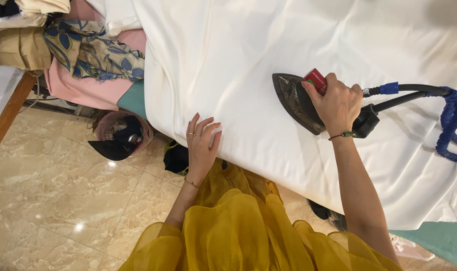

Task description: Ironing a large piece of white fabric on an ironing board.

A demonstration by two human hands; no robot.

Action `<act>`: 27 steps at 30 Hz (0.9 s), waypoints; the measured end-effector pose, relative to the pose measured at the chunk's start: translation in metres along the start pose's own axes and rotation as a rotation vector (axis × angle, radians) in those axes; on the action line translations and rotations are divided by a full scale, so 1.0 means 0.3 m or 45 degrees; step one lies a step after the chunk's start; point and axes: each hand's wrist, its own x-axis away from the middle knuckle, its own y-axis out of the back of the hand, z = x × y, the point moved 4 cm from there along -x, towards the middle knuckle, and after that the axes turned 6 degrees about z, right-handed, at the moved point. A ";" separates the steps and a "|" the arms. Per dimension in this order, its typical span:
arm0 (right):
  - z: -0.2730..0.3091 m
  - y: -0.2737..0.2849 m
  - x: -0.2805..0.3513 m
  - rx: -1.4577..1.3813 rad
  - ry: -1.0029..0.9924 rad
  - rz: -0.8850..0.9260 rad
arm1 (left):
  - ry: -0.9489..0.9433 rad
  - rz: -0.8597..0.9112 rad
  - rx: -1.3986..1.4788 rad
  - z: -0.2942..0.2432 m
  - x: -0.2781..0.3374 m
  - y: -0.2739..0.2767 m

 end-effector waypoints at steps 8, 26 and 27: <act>-0.030 -0.043 -0.050 -0.027 -0.053 -0.005 | 0.001 0.001 -0.039 0.021 0.016 -0.007; -0.152 -0.182 -0.212 0.028 -0.035 -0.137 | -0.012 0.002 -0.155 0.028 0.037 -0.009; -0.157 -0.188 -0.215 0.029 -0.035 -0.137 | -0.013 0.002 -0.155 0.029 0.039 -0.010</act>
